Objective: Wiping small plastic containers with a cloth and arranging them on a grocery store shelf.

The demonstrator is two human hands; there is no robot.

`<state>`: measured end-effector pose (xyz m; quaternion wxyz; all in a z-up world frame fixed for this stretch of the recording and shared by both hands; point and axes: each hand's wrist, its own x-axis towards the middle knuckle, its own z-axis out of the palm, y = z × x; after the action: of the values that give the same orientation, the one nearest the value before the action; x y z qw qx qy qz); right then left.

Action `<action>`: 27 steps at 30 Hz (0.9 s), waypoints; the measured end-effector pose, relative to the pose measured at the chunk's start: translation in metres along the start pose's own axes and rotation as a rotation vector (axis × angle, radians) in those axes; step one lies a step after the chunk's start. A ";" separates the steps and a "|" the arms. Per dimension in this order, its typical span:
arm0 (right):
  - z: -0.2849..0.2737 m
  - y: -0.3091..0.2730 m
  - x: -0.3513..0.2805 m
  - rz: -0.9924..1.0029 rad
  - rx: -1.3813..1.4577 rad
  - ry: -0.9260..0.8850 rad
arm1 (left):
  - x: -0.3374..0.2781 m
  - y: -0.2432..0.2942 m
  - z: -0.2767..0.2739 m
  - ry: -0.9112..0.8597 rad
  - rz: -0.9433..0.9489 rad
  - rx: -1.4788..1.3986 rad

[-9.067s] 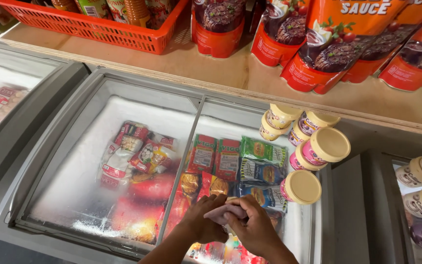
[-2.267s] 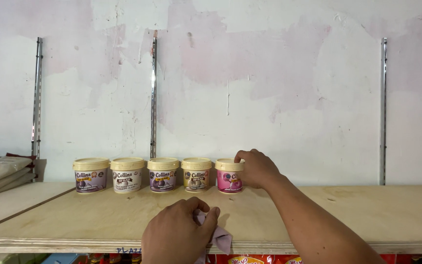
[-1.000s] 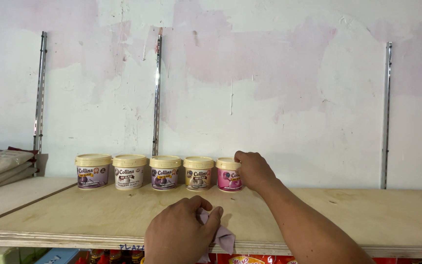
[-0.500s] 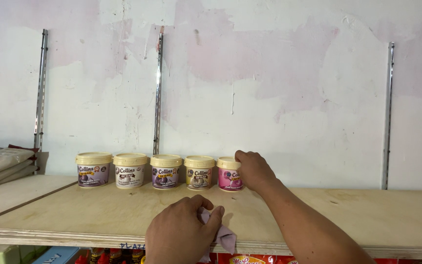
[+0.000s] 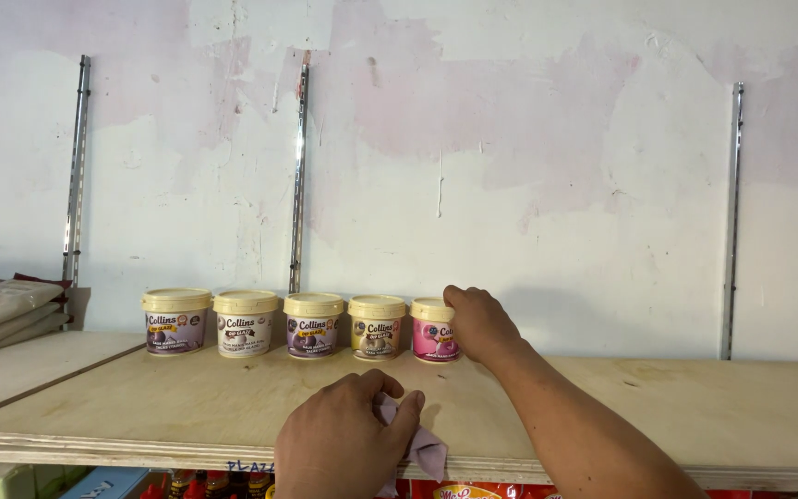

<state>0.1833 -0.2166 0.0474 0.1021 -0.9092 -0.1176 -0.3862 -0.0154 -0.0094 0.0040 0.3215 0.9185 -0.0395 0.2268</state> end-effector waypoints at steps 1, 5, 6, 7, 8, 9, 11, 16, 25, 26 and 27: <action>0.001 0.001 0.000 0.000 0.000 -0.001 | 0.000 0.000 0.000 0.000 0.000 0.000; 0.002 0.001 0.001 -0.018 -0.023 0.005 | -0.001 0.000 -0.001 -0.009 0.005 0.007; 0.001 0.001 0.001 -0.015 -0.021 0.005 | 0.000 0.000 -0.001 -0.011 0.008 0.010; 0.000 0.000 0.000 -0.014 -0.022 0.005 | -0.001 0.000 -0.001 -0.011 0.009 0.010; -0.001 0.000 0.000 -0.003 -0.009 -0.002 | -0.001 0.000 0.000 -0.008 0.005 0.006; -0.002 0.000 -0.001 0.009 0.004 -0.010 | -0.001 0.000 0.000 -0.004 0.001 0.002; -0.006 -0.004 -0.002 0.035 0.014 -0.025 | 0.000 0.000 0.000 0.003 -0.001 -0.002; -0.009 -0.006 -0.004 0.069 0.018 -0.055 | 0.000 -0.001 0.001 -0.031 -0.018 0.013; -0.035 -0.015 -0.031 0.206 -0.055 -0.161 | 0.002 -0.002 0.005 0.066 0.025 0.045; -0.047 -0.022 -0.039 0.221 -0.069 -0.181 | 0.001 -0.002 0.004 0.060 0.004 0.042; -0.060 -0.029 -0.048 0.236 -0.083 -0.200 | 0.001 0.000 0.003 0.054 -0.017 0.039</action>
<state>0.1024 -0.2119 0.0561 0.0967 -0.9541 -0.0037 -0.2835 -0.0135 -0.0110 0.0021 0.3065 0.9184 -0.0186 0.2494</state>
